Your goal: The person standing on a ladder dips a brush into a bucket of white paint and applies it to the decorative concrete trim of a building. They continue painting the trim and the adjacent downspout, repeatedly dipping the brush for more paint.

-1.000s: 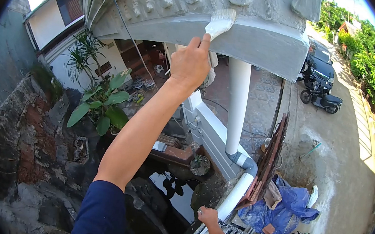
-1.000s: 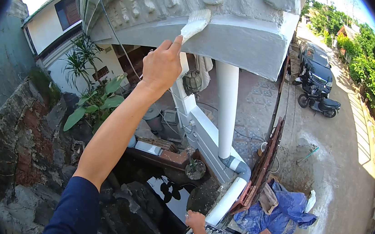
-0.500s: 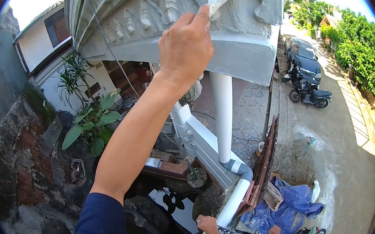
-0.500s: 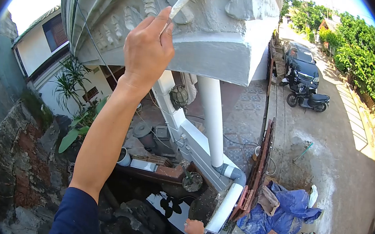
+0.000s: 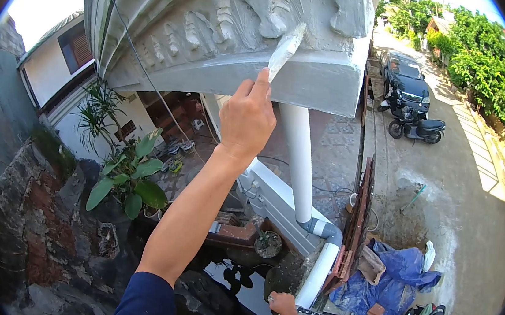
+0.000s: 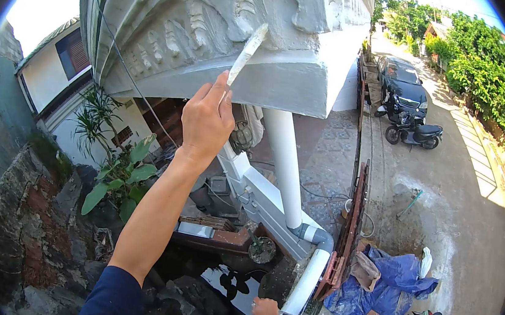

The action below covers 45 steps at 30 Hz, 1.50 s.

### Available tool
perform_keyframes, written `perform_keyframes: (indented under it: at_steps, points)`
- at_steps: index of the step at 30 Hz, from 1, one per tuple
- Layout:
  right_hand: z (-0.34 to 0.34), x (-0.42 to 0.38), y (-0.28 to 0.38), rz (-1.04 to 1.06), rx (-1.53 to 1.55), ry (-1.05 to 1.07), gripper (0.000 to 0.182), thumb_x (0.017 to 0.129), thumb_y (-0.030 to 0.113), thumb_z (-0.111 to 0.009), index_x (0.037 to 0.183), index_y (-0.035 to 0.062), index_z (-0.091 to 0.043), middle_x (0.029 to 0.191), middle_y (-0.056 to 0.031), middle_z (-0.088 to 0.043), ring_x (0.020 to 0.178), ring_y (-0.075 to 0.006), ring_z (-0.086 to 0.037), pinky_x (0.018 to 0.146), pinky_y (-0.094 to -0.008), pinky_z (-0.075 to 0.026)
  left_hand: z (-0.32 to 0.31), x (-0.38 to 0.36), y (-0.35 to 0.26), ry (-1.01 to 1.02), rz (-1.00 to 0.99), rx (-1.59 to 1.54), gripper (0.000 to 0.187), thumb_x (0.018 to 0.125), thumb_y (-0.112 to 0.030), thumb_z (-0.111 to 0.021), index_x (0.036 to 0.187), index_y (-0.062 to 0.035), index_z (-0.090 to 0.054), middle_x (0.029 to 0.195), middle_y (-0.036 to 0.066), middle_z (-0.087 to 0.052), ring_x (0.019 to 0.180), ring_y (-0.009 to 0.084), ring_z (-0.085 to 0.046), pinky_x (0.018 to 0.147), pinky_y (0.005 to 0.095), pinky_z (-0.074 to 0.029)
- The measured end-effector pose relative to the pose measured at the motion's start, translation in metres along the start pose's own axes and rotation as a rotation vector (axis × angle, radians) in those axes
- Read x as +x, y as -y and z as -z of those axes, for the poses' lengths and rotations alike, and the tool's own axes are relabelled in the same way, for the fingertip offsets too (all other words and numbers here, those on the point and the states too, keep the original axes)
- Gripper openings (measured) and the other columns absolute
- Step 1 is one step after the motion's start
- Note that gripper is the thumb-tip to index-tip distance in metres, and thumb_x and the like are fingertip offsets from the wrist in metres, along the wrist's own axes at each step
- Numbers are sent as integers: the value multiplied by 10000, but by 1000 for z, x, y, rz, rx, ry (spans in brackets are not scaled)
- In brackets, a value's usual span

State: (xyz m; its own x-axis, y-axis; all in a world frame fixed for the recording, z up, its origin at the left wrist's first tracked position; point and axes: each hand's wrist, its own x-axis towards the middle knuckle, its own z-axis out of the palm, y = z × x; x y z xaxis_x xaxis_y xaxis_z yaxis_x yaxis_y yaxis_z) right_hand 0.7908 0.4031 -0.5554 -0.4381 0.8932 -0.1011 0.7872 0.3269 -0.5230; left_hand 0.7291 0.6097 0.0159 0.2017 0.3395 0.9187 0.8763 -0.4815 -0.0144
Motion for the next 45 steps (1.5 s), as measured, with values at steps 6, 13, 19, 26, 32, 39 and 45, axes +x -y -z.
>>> perform_keyframes:
  at_steps: [6, 13, 19, 26, 32, 39, 45]
  points:
    - [-5, 0, -3, 2, 4, -21, 251, 817, 358, -602, 921, 138, -663, 793, -113, -704, 780, -312, -689, 677, -459, -534, 7, 65, -16, -130, 37, 127, 329, 874, -73, -580, 1197, -20, -611, 849, 147, -635, 756, 356, -641, 670, 451, -503]
    - [-13, 1, -6, -3, 30, -67, 215, 787, 334, -634, 878, 141, -660, 754, -127, -693, 721, -339, -679, 653, -467, -536, -10, 52, -41, 9, -3, 155, 339, 878, -90, -576, 1212, -41, -600, 875, 132, -624, 755, 366, -648, 675, 477, -514]
    - [-9, 0, -4, 7, 33, -82, 212, 790, 331, -632, 880, 143, -668, 774, -126, -698, 737, -333, -681, 669, -463, -538, -8, 16, -29, 68, -36, 106, 344, 864, -67, -592, 1207, -40, -609, 847, 121, -624, 719, 338, -647, 646, 439, -513]
    - [-8, -1, -2, 7, 26, -72, 225, 794, 336, -638, 882, 131, -670, 781, -123, -701, 754, -327, -683, 681, -459, -538, 15, 25, -10, -32, -98, 75, 339, 851, -59, -610, 1189, -37, -632, 820, 130, -640, 694, 324, -629, 626, 402, -490]
    - [-7, 0, -2, 14, 24, -82, 231, 791, 344, -648, 878, 132, -670, 779, -120, -702, 746, -321, -686, 671, -454, -538, 23, 61, 0, -50, -62, 171, 338, 863, -99, -599, 1198, -64, -634, 874, 135, -662, 777, 347, -647, 698, 434, -503]
    - [-14, 1, -5, 4, 19, -72, 228, 779, 339, -653, 870, 131, -666, 774, -121, -701, 743, -320, -687, 667, -456, -539, 50, 55, 1, 59, -24, 227, 310, 896, -124, -571, 1193, -52, -621, 901, 140, -662, 847, 375, -660, 734, 476, -521]
    - [-15, 1, -6, 24, 9, -110, 224, 776, 338, -653, 863, 132, -664, 764, -120, -699, 734, -317, -688, 663, -457, -539, 45, 69, -2, 29, -9, 257, 340, 868, -121, -586, 1202, -65, -627, 913, 156, -662, 835, 377, -647, 745, 465, -503]
